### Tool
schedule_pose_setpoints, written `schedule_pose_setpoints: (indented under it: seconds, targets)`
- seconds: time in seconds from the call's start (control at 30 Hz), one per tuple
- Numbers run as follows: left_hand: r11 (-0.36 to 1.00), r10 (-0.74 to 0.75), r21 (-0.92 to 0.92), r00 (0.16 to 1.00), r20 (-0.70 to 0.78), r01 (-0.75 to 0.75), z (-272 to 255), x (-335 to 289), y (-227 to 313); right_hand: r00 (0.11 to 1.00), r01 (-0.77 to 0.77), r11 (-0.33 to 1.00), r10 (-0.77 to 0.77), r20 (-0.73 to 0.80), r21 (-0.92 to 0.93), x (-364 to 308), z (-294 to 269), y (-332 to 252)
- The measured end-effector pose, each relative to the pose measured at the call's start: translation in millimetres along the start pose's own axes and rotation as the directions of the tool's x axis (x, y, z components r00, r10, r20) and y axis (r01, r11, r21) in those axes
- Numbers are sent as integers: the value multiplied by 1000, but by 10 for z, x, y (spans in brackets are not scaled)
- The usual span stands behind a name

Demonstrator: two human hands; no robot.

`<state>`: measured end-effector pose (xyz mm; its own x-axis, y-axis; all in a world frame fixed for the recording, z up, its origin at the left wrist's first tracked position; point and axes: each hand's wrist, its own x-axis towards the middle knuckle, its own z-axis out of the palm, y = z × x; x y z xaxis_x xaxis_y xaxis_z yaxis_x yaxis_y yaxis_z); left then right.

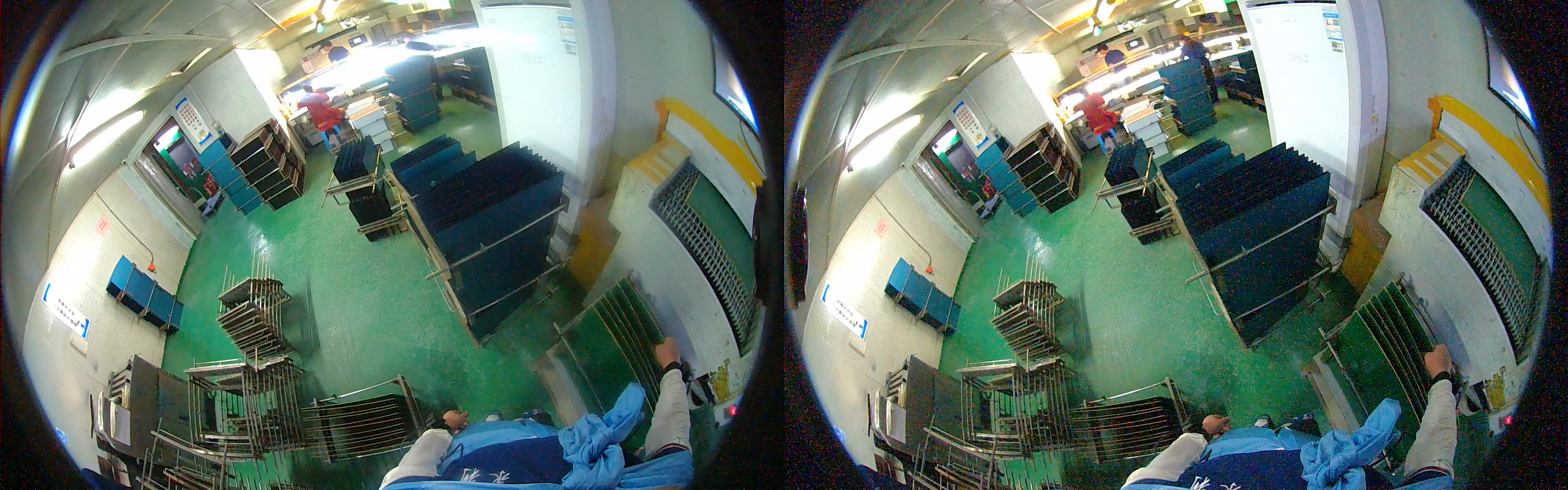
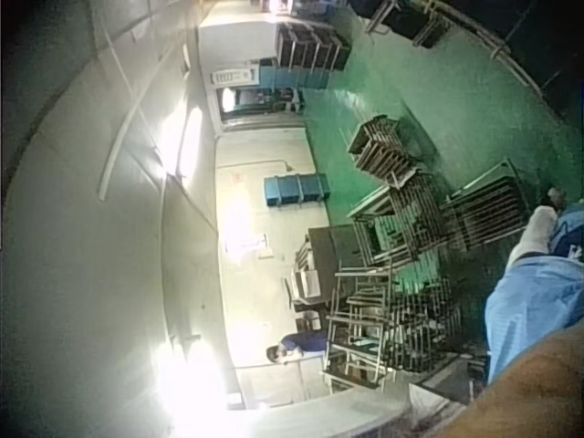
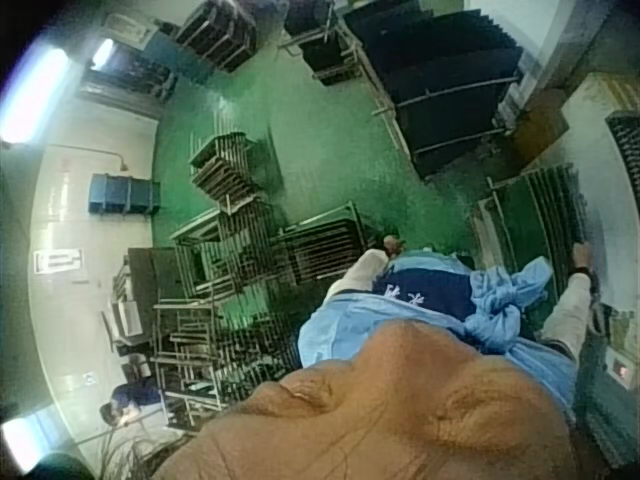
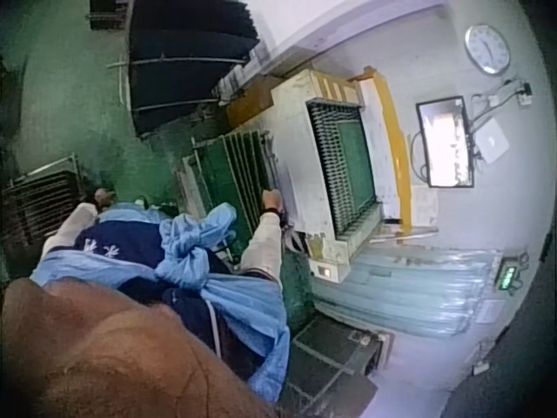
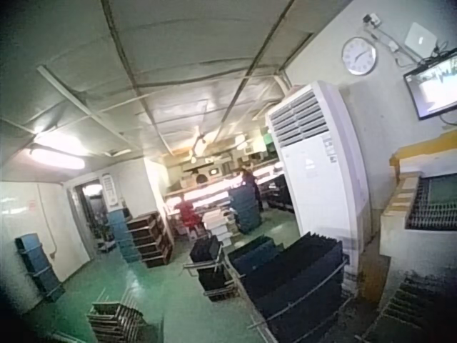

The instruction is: Loading green fabrication panels into a processing machine and then moving them to a drying rack.

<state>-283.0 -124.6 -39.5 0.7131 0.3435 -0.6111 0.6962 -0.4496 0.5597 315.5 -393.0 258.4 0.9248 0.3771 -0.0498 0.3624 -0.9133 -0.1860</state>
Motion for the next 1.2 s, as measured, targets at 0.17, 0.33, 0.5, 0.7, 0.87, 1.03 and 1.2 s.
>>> schedule_pose_setpoints:
  seconds: [0.17, 0.33, 0.5, 0.7, 0.87, 1.03, 1.2]
  targets:
    - [1000, 9, 4, 1000, 3, -9, 4, 17, 17, 999, 34, 999, -33, 8, -39, 108, 131, 179]
    - [1000, 10, 2, 1000, 3, -10, 13, 13, 7, 1000, 12, 998, -11, 11, -64, 4, 7, 26]
    - [1000, 14, 6, 1000, 4, -14, 12, 31, 11, 993, -20, 1000, 20, 115, 0, -43, -142, -111]
    - [1000, 12, 5, 1000, 9, -12, 14, 6, 7, 1000, -26, 1000, 26, -7, 3, -73, -139, -178]
    - [1000, 20, 9, 1000, 8, -20, -8, 44, 44, 989, 140, 981, -145, -35, -134, -68, -112, -5]
    - [1000, 17, 14, 1000, 8, -17, -6, 69, 40, 996, -62, 998, 63, 60, -27, -95, -240, -258]
    - [999, 31, 22, 999, 11, -31, -11, 143, 94, 997, 54, 998, -55, -49, -18, -162, -282, -207]
